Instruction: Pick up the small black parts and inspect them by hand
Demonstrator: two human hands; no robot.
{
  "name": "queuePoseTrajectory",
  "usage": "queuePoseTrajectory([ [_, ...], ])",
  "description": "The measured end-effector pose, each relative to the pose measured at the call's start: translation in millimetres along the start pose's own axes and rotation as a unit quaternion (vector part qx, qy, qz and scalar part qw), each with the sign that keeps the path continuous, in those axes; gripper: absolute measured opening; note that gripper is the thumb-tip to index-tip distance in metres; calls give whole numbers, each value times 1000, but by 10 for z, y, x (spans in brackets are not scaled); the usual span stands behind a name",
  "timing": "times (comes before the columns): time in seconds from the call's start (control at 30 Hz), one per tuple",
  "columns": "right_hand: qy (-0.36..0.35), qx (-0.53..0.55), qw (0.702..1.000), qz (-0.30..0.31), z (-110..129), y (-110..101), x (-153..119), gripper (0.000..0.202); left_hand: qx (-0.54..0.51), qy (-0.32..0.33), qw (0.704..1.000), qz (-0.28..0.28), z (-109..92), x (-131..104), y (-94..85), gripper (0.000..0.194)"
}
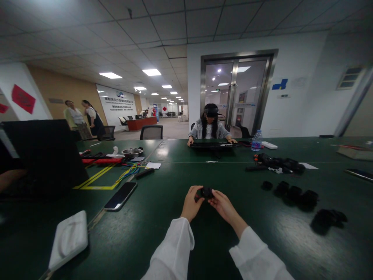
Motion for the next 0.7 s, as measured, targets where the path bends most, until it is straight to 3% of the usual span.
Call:
queuePoseTrajectory([
  [0.2,2,-15,1000,-5,46,28,-21,23,-12,-33,999,-10,173,14,-24,35],
  [0.33,-3,-39,999,11,121,76,-84,25,-23,-93,995,-18,255,-6,-38,27],
  [0.57,-3,-98,994,50,195,170,-186,28,16,-142,988,-53,269,-46,-112,45],
  [0.7,3,-59,998,34,122,113,-118,27,11,-142,988,-55,294,-59,-108,50],
])
Point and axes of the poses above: each hand's wrist, its own x-axis towards the middle knuckle, its own y-axis out of the palm, z = x × y, the point moved 8 cm from there along x, towards the middle knuckle, and after that the axes turned 15 degrees about -x, right-handed, at the moved point
